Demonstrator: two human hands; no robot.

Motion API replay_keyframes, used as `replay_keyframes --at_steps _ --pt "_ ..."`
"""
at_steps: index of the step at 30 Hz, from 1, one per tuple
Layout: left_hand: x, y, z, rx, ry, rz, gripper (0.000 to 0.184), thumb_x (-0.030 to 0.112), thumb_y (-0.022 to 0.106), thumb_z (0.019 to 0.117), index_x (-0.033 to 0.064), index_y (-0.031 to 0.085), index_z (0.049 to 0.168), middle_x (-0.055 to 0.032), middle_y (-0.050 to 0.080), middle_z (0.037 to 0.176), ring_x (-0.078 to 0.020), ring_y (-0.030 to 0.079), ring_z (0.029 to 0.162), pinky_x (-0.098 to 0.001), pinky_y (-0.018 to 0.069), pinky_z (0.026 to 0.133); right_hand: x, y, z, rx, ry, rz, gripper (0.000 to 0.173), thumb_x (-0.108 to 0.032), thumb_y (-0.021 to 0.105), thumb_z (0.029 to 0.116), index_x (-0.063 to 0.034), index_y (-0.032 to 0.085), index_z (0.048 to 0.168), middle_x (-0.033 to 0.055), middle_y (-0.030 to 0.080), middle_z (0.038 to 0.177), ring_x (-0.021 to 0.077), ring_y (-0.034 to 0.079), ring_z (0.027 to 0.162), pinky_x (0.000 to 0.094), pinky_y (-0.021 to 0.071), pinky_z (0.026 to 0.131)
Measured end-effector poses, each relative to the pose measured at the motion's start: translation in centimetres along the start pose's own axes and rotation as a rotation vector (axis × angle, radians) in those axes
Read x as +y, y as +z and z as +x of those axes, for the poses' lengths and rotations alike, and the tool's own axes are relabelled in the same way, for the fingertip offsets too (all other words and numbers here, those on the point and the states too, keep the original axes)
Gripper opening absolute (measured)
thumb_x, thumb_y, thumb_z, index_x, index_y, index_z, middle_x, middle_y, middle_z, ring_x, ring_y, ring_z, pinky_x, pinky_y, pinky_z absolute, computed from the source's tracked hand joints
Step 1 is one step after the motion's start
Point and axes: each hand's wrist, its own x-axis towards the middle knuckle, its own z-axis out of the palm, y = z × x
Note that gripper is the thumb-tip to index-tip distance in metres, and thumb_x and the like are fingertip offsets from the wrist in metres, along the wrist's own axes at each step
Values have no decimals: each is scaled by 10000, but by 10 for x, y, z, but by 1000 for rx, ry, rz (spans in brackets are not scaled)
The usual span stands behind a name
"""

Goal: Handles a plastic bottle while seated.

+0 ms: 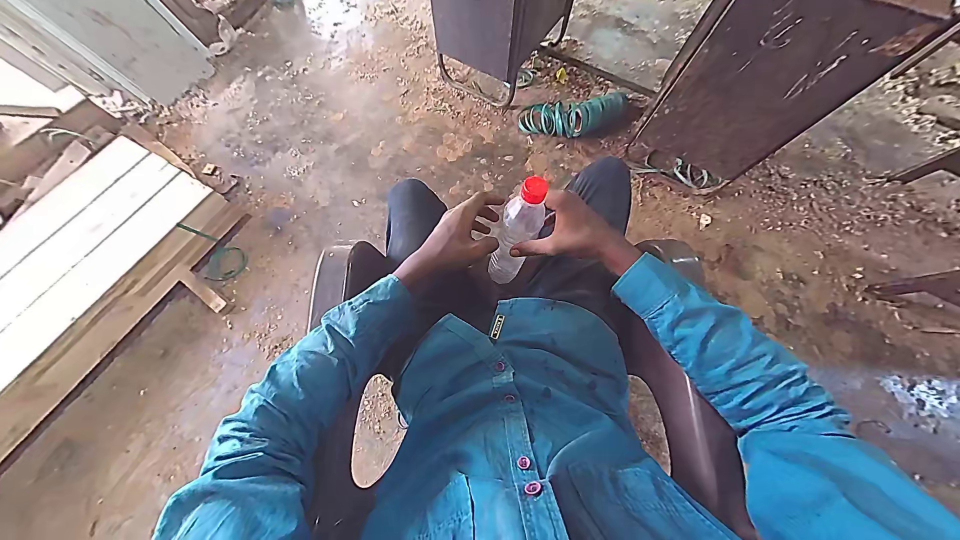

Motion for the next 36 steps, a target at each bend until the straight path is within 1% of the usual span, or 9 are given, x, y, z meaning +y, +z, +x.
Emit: replay_keyframes --at_steps 4,7,11,16,20,24,28,31,36 --pt "1 0 0 -5 12 -15 609 94 670 866 39 489 1445 -167 648 1299 -237 713 1050 -410 624 826 -8 1 -1 -37 -19 19 701 -366 896 715 -31 634 1272 85 715 1146 123 689 1026 334 569 907" --pt "3 0 0 -5 23 -15 577 80 679 867 38 504 1415 -156 659 1264 -220 722 1008 -400 624 818 -5 2 1 -69 -6 -3 761 -393 886 714 -20 607 1316 116 705 1146 181 691 995 393 572 850" --pt "1 1 0 -5 24 -11 583 93 672 865 34 504 1420 -166 660 1273 -237 722 1024 -414 625 813 -5 1 1 -76 -19 11 717 -372 891 706 -50 627 1290 86 714 1157 150 695 1021 367 579 881" --pt "1 0 0 -11 20 -8 568 87 659 867 39 508 1412 -159 669 1259 -241 725 1026 -423 626 820 -1 1 2 -97 -2 14 799 -390 904 699 -45 592 1349 112 702 1181 194 694 1003 399 583 859" --pt "3 -1 0 -28 2 -3 561 10 627 873 30 500 1419 -177 659 1263 -259 715 1039 -431 614 839 -2 -1 1 -124 -14 -7 803 -342 922 668 -48 584 1334 113 694 1169 194 679 1011 393 561 872" --pt "2 -1 0 -38 -6 -3 563 -2 615 870 32 504 1421 -183 644 1295 -266 706 1054 -432 606 855 0 -6 0 -223 18 -19 954 -276 939 638 -53 493 1452 162 661 1234 267 665 1047 473 546 903" --pt "-1 -2 1 -50 0 12 588 12 620 871 20 484 1443 -198 629 1314 -286 696 1071 -448 602 855 4 -13 0 -338 60 -42 1031 -275 958 649 -68 434 1513 181 618 1251 291 635 1009 471 539 864" --pt "-3 -2 2 -64 -13 18 611 -7 623 865 18 473 1456 -205 609 1350 -293 695 1079 -455 602 859 2 -15 0 -343 80 -48 971 -266 949 660 -70 476 1485 175 608 1243 274 624 987 443 536 821" --pt "-2 -3 0 -106 -57 46 620 -10 634 868 38 464 1462 -221 605 1335 -307 700 1051 -462 600 858 3 -10 1 -360 64 -69 924 -320 952 653 -29 530 1422 175 619 1207 278 619 996 453 526 853"
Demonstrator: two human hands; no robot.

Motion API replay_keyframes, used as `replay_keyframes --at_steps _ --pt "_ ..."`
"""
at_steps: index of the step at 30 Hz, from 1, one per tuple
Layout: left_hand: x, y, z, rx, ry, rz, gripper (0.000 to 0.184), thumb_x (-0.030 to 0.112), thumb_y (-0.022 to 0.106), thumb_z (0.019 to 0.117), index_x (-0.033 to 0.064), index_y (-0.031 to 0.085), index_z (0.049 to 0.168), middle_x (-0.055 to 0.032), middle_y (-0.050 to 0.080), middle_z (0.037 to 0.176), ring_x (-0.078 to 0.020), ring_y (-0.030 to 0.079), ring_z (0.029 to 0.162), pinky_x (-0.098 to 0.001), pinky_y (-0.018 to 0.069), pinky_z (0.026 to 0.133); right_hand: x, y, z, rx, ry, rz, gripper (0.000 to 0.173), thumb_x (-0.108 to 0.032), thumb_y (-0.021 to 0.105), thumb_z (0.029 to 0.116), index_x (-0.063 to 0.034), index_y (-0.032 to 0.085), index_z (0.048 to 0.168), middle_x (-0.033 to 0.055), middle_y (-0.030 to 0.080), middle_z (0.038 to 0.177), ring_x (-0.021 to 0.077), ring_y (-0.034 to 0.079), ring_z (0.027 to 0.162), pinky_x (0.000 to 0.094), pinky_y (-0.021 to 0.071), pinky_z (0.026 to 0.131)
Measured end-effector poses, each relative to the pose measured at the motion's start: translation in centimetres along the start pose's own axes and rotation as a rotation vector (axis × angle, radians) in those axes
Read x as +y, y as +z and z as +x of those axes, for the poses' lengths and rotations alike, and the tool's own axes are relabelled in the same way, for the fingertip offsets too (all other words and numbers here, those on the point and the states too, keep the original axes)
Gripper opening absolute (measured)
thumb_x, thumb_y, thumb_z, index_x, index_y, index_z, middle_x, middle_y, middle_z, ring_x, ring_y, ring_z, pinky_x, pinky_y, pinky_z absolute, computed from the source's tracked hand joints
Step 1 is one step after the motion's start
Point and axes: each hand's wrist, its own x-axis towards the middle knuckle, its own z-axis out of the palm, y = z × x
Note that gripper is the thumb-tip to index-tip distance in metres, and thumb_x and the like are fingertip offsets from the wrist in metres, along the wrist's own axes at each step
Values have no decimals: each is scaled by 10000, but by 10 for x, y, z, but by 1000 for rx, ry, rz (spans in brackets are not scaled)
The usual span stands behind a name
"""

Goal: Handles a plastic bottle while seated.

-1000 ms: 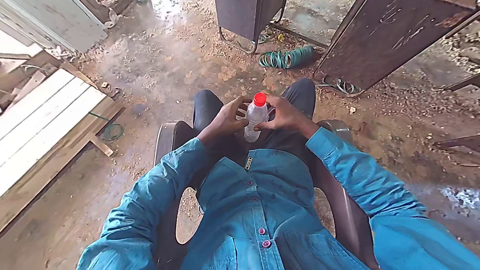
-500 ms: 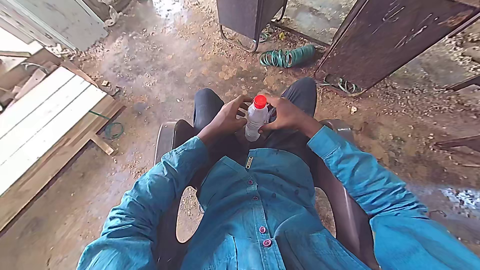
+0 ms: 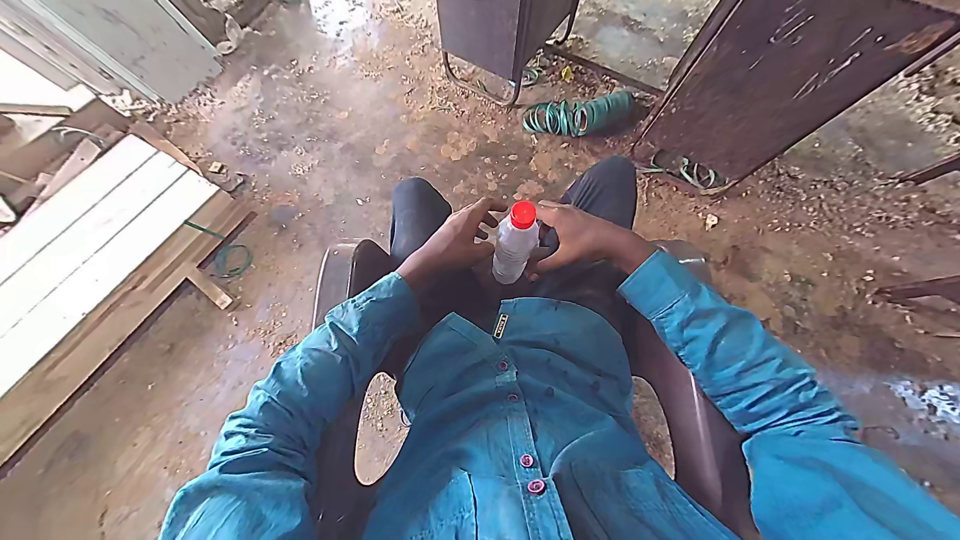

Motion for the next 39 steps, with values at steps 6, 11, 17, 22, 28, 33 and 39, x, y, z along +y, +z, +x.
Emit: replay_keyframes --at_steps 6,11,17,22,28,33,39 --pt "-3 1 0 -9 -1 6 615 9 648 874 56 476 1462 -204 608 1349 -297 705 1037 -456 604 848 2 6 3 -7 -64 -8 934 -359 950 647 -12 547 1414 200 630 1290 303 619 1160 485 501 988" --pt "-8 2 2 -37 33 14 659 45 698 870 64 458 1484 -206 588 1383 -312 695 1077 -468 608 857 -1 4 2 5 -75 -7 812 -350 924 679 -11 606 1344 190 646 1228 289 633 1059 468 517 924" --pt "-8 2 1 -11 35 25 617 56 680 883 48 469 1463 -203 612 1340 -289 698 1054 -454 601 862 1 8 3 100 -133 -14 633 -379 903 686 3 695 1146 153 673 1071 249 636 973 438 517 868" --pt "-4 0 0 22 -16 18 578 35 651 895 43 483 1448 -196 617 1349 -275 703 1070 -446 600 891 1 8 2 159 -127 -6 635 -393 883 710 -7 698 1180 146 680 1073 223 636 990 398 520 879" --pt "-1 -1 0 14 -16 37 570 41 656 888 53 491 1434 -199 630 1320 -286 709 1047 -458 601 879 6 11 4 173 -123 -17 709 -464 864 736 -7 665 1239 154 685 1143 228 656 1010 413 534 908" --pt "1 -1 -1 17 -23 38 549 43 655 893 52 503 1420 -193 634 1318 -277 708 1050 -450 599 878 5 10 4 193 -135 -23 721 -467 874 718 -8 663 1232 148 688 1126 219 657 1003 402 532 900" --pt "-2 0 -1 28 -7 38 553 49 658 887 53 508 1419 -190 629 1317 -278 698 1072 -449 597 885 6 10 4 178 -112 -32 771 -504 875 709 -20 649 1266 136 680 1161 207 660 1016 392 543 905"
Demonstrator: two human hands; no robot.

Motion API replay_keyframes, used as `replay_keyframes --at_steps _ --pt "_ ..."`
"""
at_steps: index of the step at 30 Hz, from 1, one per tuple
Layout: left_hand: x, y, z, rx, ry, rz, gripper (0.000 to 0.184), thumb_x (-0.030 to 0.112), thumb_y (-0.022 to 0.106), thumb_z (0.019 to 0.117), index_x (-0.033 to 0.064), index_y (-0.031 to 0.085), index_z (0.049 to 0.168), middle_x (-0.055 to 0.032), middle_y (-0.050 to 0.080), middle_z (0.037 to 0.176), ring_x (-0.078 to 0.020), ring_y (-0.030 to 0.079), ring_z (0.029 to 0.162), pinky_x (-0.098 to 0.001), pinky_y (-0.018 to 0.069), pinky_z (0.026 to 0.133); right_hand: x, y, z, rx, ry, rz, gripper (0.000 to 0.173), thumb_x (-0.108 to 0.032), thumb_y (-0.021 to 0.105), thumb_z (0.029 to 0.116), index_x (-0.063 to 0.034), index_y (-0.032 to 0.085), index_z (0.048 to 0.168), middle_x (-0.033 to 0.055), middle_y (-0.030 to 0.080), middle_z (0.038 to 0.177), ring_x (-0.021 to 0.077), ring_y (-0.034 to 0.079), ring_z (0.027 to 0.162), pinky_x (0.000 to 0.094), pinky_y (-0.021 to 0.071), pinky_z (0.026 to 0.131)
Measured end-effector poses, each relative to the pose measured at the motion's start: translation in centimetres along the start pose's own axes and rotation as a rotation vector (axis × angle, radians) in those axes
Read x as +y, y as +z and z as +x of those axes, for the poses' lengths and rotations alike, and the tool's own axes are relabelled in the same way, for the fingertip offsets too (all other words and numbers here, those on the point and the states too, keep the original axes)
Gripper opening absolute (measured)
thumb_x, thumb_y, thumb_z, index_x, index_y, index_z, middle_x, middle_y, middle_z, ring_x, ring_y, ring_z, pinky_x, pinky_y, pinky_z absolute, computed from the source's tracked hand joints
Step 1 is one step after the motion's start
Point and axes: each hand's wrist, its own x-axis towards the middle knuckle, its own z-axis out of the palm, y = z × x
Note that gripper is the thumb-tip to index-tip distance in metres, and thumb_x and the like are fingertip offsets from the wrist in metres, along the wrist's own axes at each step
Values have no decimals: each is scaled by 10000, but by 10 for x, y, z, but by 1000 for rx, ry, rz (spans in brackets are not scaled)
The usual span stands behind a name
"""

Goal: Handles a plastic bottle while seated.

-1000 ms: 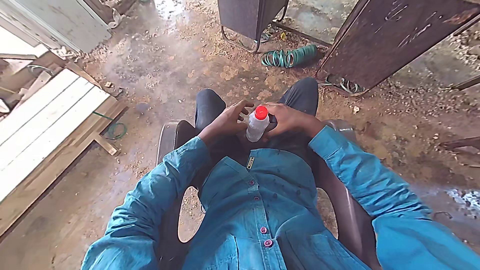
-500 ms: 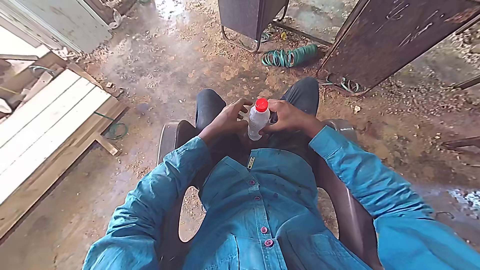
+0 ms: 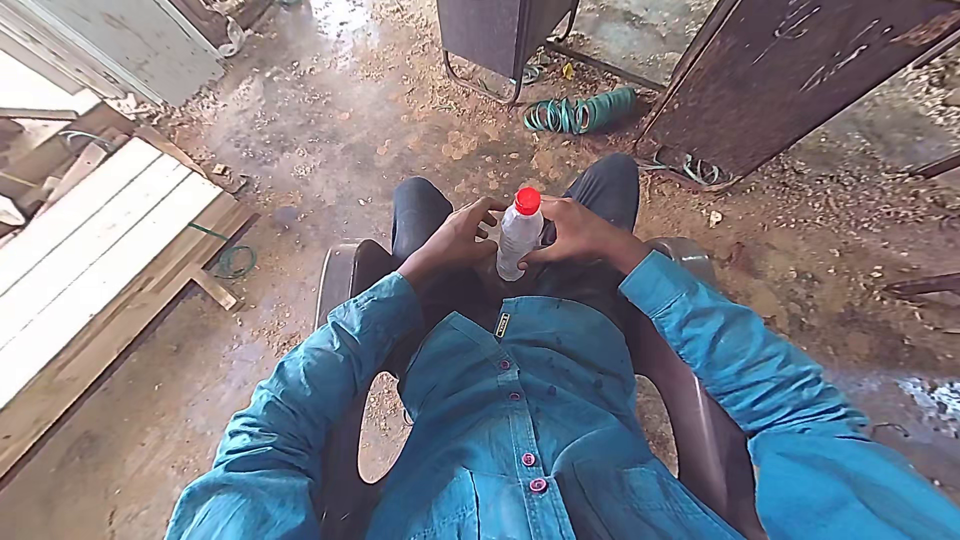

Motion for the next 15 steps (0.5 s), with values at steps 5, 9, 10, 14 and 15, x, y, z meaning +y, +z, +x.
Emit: replay_keyframes --at_steps 5,9,10,14,15 --pt "0 0 0 -6 -1 4 564 57 655 887 53 500 1430 -187 640 1310 -281 704 1061 -454 597 881 -1 -1 0 3 0 -8 779 -491 881 706 -14 645 1274 150 683 1179 219 657 1015 403 533 902" --pt "1 0 0 -16 -10 15 564 64 655 896 51 492 1435 -196 634 1314 -290 702 1059 -464 592 890 -4 -3 -1 -15 27 -15 752 -475 885 703 -17 648 1252 142 681 1152 217 652 1010 401 528 894" --pt "1 0 0 -16 -14 15 566 64 657 896 49 490 1437 -199 633 1311 -292 702 1056 -464 593 888 -5 -5 -2 -25 36 -14 741 -464 890 705 -20 649 1247 137 681 1149 213 651 1010 400 528 894" --pt "3 -1 0 -21 -31 3 577 63 673 896 52 486 1441 -203 627 1316 -294 700 1054 -462 594 879 -8 -12 -3 -90 52 1 560 -307 888 733 0 640 1130 134 637 1035 213 619 884 394 519 787" --pt "2 -2 -1 -29 -26 5 580 50 671 898 51 481 1446 -208 618 1327 -302 695 1060 -463 589 883 -7 -15 -4 -113 61 11 516 -228 867 752 7 633 1147 150 641 1049 231 633 889 411 530 788"
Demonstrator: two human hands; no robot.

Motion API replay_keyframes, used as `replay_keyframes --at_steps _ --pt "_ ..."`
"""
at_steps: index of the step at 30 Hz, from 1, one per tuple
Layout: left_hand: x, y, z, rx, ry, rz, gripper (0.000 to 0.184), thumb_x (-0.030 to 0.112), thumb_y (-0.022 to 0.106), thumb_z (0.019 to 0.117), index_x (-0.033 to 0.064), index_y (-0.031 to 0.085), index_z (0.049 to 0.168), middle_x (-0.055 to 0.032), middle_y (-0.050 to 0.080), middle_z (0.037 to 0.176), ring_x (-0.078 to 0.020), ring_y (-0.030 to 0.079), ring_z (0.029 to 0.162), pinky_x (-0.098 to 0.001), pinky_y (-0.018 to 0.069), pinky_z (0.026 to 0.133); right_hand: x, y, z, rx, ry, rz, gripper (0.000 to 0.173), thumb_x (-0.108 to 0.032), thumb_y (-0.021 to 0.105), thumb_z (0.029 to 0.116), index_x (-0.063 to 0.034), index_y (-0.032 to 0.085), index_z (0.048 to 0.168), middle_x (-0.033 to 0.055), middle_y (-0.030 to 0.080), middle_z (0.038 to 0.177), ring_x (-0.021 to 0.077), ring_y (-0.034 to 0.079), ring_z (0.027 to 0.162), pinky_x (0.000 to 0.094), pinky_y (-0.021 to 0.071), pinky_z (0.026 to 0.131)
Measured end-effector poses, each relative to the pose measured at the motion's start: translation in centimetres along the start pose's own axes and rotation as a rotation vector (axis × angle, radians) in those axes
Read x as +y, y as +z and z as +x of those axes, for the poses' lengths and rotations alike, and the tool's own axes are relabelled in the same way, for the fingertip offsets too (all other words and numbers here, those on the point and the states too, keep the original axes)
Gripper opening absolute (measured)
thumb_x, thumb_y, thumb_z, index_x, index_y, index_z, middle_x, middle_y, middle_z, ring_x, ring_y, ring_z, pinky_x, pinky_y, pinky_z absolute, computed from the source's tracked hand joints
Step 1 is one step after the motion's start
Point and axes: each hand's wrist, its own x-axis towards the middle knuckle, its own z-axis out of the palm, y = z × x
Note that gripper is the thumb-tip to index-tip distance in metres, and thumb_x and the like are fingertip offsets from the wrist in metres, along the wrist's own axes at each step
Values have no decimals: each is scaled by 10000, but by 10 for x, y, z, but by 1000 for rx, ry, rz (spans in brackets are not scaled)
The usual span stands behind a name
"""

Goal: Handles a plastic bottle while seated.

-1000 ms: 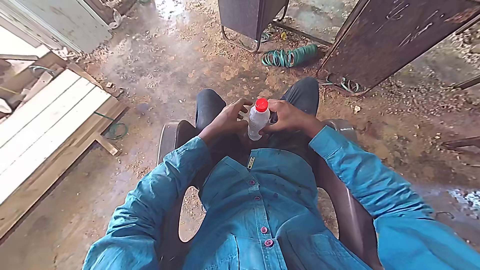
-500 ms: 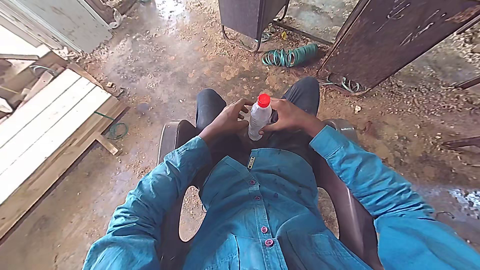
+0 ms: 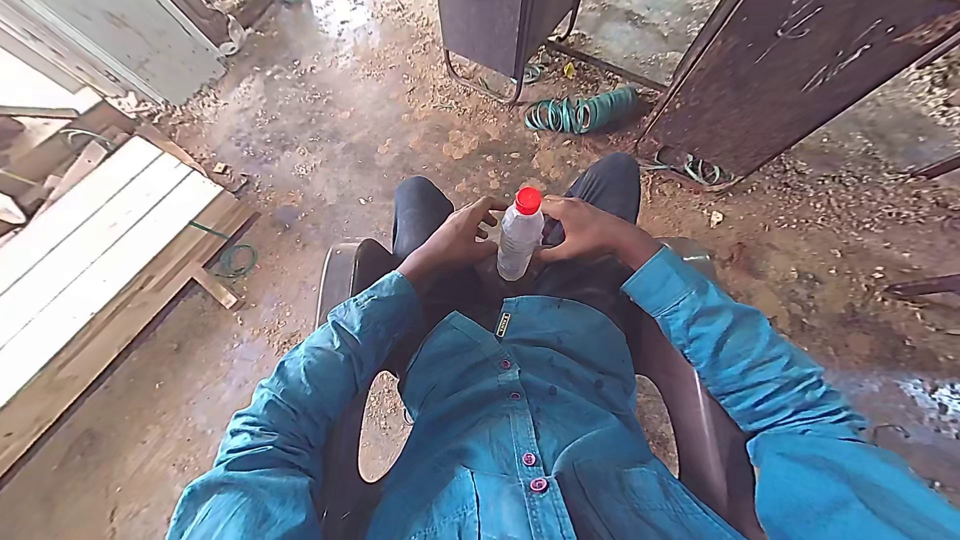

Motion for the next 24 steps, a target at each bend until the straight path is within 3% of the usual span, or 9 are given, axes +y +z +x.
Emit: replay_keyframes --at_steps 2,7,16,21,24 --pt "-4 0 0 -15 28 29 587 32 665 895 50 478 1451 -212 603 1352 -310 687 1075 -458 587 881 1 -4 -1 -29 55 28 514 -123 813 773 2 611 1229 172 656 1119 265 657 945 454 541 826" --pt "-3 -7 -1 -37 -9 74 630 2 685 894 82 458 1476 -212 592 1347 -336 677 1106 -481 590 906 1 -9 -2 -15 171 42 534 -24 736 837 -14 551 1338 191 653 1188 287 692 917 473 576 796" --pt "-7 -21 -3 -17 -67 53 714 214 797 911 118 423 1511 -215 551 1404 -302 690 1074 -463 592 904 2 -12 -2 47 225 83 507 -67 782 866 -67 580 1330 169 665 1204 255 715 945 429 605 815" --pt "-5 -33 -9 14 -109 -94 842 312 864 845 153 399 1529 -206 567 1396 -277 719 1024 -433 621 852 8 -15 -5 31 176 245 502 -23 691 831 -64 577 1318 127 663 1207 196 702 945 384 601 790" --pt "-4 -36 -10 35 -101 -125 902 355 882 815 144 386 1539 -204 572 1387 -266 710 1047 -416 616 866 10 -17 -6 10 135 320 541 -88 674 801 -66 562 1329 107 650 1209 164 687 934 349 595 764"
